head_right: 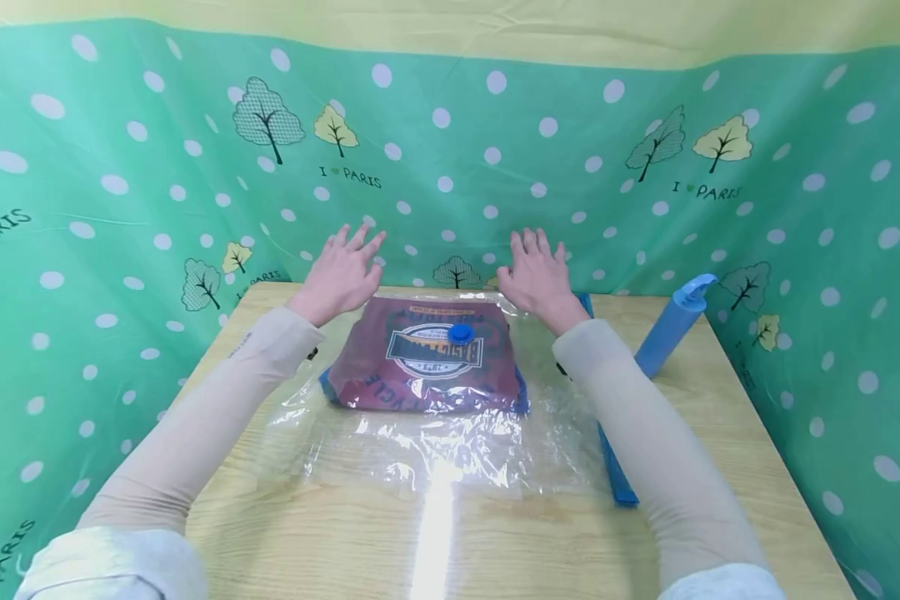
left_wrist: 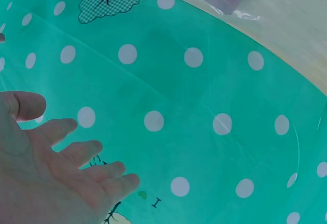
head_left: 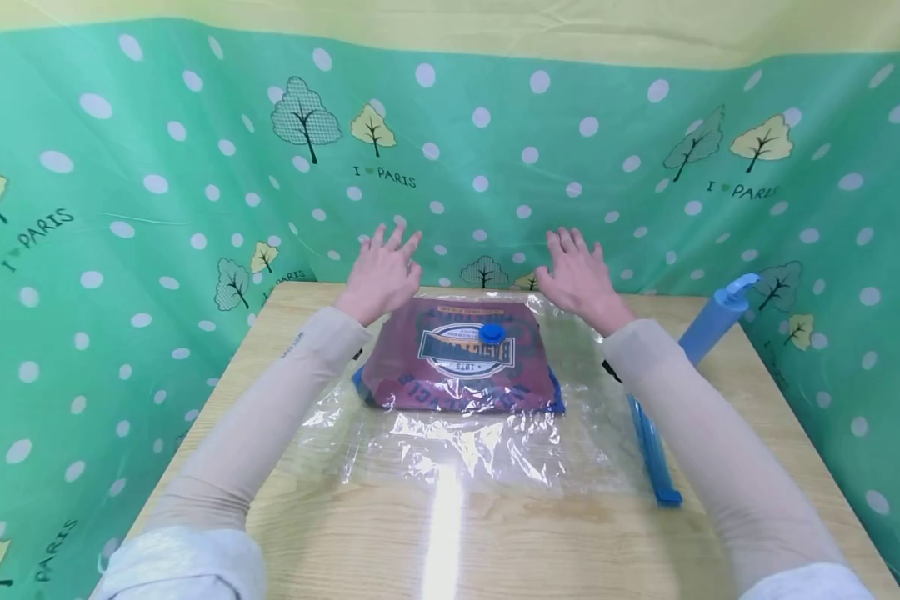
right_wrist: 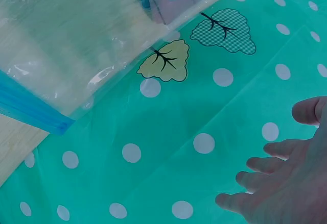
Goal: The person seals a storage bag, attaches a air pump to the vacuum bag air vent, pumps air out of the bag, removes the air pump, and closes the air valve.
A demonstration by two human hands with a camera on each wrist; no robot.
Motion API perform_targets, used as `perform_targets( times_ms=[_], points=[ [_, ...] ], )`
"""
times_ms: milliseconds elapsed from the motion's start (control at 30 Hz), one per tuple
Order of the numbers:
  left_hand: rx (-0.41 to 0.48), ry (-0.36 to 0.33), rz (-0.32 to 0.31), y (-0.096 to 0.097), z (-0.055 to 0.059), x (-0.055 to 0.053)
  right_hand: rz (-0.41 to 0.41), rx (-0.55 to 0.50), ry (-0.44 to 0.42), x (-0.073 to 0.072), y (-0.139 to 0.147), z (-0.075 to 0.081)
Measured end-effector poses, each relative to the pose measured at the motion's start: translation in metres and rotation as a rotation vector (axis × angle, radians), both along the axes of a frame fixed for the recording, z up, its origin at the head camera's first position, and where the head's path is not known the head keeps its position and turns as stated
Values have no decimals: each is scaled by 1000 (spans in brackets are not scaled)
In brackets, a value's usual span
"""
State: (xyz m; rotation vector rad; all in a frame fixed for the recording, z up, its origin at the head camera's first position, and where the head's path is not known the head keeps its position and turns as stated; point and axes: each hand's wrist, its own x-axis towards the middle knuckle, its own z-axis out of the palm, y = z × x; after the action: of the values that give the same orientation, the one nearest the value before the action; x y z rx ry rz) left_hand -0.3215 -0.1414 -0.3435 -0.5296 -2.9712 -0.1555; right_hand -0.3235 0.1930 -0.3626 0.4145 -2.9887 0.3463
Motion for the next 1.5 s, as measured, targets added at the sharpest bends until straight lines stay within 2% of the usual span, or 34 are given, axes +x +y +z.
perform_targets(
  times_ms=[267,567,1000,1233,1500],
  points=[
    [-3,29,-1,0,5,-1,0,-12,16,0,4,5],
    [25,17,-5,-3,6,0,-1,-39,36,6,6,9],
    [111,20,6,-11,3,5,-50,-234,31,22,17,6],
    [162,-12,27,-22,-4,11,-53,-262,-18,32,24,-4],
    [200,-95,65,-48,-25,17,-53,-284,-33,44,36,-15]
  ],
)
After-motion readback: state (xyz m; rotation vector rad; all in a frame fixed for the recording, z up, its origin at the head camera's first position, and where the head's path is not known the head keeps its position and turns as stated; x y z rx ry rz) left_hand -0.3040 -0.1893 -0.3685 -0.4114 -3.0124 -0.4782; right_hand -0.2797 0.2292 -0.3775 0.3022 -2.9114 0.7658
